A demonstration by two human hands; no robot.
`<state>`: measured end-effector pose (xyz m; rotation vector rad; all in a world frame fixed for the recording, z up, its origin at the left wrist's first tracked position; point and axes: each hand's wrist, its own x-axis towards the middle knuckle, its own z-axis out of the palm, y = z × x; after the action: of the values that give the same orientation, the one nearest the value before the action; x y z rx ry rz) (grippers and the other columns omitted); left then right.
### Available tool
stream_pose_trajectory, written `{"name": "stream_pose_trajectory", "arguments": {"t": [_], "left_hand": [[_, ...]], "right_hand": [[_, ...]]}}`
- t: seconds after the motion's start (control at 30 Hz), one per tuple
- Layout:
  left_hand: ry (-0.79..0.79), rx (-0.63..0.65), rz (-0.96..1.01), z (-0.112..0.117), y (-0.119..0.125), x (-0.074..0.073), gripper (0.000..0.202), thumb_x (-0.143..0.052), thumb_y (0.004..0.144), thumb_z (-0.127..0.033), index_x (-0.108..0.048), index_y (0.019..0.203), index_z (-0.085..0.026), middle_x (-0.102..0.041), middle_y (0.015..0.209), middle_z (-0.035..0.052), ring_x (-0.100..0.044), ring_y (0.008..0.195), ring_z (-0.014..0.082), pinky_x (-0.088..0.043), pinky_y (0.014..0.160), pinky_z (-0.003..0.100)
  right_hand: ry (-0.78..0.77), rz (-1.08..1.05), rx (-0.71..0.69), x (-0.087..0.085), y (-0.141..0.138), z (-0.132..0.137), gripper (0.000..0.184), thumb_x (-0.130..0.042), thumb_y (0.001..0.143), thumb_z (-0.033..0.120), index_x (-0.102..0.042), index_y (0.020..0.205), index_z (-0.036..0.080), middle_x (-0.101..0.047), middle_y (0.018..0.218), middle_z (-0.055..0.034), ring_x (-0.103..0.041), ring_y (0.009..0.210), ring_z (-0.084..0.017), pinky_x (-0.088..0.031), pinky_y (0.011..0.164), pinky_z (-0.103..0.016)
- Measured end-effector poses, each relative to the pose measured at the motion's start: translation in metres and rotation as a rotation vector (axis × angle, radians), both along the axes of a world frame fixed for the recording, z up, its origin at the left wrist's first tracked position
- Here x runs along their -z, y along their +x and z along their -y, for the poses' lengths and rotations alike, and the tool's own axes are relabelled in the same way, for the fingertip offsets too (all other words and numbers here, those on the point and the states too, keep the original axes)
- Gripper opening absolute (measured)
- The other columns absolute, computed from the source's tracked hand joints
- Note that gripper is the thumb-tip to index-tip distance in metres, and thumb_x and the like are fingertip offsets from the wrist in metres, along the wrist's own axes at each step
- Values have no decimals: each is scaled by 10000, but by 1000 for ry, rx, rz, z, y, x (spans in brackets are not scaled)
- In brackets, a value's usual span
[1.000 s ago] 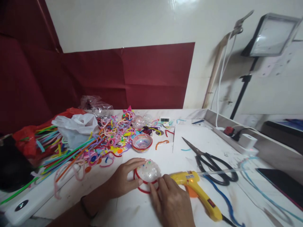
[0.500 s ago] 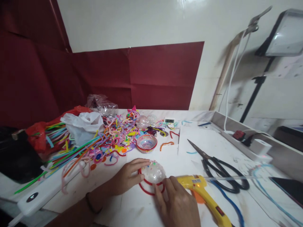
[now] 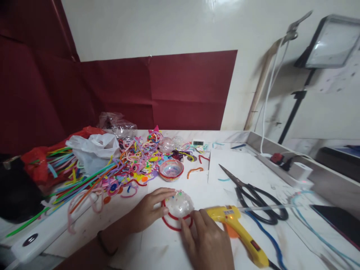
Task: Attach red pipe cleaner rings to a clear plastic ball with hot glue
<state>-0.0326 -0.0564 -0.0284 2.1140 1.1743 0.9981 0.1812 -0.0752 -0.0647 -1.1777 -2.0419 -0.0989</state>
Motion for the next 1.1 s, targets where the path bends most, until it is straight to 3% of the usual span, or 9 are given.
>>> {"name": "stream_pose_trajectory", "arguments": {"t": [0.27,0.5,0.73,1.1], "left_hand": [[9,31,27,-8,-3,5,433,-617,796,-172,-647,1227,-199,-633,1300,117,-569,1209,248,-417,1064,395],[40,45,54,-14,-9,16,421,-626,813,-196,-642,1232,-243,-633,1293,88,-560,1213,252,-416,1063,397],[59,49,27,-16,-9,13,398,-614,832,-246,-640,1229,-226,-640,1285,103,-571,1203,256,-428,1055,404],[53,44,8,-15,-8,14,412,-606,830,-210,-633,1240,-232,-631,1300,91,-560,1217,247,-418,1069,391]], "right_hand": [[48,33,16,3,2,0,208,-463,957,393,-542,855,230,-602,709,0,-635,606,-199,-439,575,-299],[-85,-126,-30,6,0,-1,160,-439,950,313,-563,891,231,-608,749,-4,-605,626,-181,-408,580,-278],[-64,-96,3,4,-1,-7,190,-405,899,195,-562,795,219,-610,702,-9,-588,581,-172,-358,551,-267],[6,-49,7,10,3,-10,202,-399,912,194,-575,815,221,-603,716,-11,-581,597,-176,-352,563,-269]]}}
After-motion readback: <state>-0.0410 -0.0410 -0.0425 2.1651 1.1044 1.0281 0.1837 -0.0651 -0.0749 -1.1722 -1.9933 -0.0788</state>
